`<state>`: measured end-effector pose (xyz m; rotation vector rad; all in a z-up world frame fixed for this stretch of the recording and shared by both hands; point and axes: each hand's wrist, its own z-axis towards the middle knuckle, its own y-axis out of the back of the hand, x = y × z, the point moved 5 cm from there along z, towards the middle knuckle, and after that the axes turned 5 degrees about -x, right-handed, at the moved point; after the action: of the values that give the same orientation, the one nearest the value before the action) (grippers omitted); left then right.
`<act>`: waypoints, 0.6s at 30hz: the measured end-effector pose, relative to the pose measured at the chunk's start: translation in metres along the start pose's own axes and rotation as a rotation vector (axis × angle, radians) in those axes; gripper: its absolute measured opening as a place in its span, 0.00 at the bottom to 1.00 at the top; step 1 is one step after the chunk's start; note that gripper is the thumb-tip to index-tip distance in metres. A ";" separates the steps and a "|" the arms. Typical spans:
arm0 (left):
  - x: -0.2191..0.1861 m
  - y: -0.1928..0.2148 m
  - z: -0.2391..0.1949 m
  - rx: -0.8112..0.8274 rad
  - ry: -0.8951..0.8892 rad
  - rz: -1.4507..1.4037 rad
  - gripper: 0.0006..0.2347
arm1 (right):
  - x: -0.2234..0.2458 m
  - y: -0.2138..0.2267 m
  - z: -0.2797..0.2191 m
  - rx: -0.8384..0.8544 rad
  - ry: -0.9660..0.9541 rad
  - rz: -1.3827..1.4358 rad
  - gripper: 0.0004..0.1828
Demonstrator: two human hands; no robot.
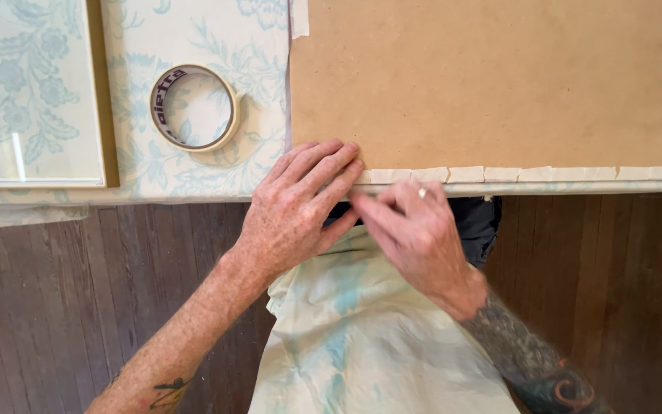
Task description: Pressing down and checking the adhesion of small tape strips along the edge of a board on a workbench.
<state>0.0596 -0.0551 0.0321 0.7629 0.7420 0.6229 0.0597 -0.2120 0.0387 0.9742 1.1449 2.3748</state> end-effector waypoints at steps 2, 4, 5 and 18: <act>-0.002 0.001 -0.001 0.014 0.000 0.008 0.18 | 0.001 0.009 -0.014 -0.002 -0.016 0.014 0.07; -0.003 0.001 -0.001 0.034 -0.001 0.016 0.20 | -0.004 0.014 -0.024 -0.005 -0.036 0.030 0.08; -0.003 0.001 0.000 0.002 0.003 0.023 0.18 | -0.010 0.015 -0.029 0.011 -0.057 -0.003 0.10; -0.007 0.002 0.004 -0.005 0.001 0.031 0.15 | -0.014 0.017 -0.004 -0.046 -0.104 -0.145 0.06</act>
<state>0.0586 -0.0603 0.0384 0.7701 0.7309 0.6529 0.0668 -0.2329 0.0436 0.9532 1.0804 2.2000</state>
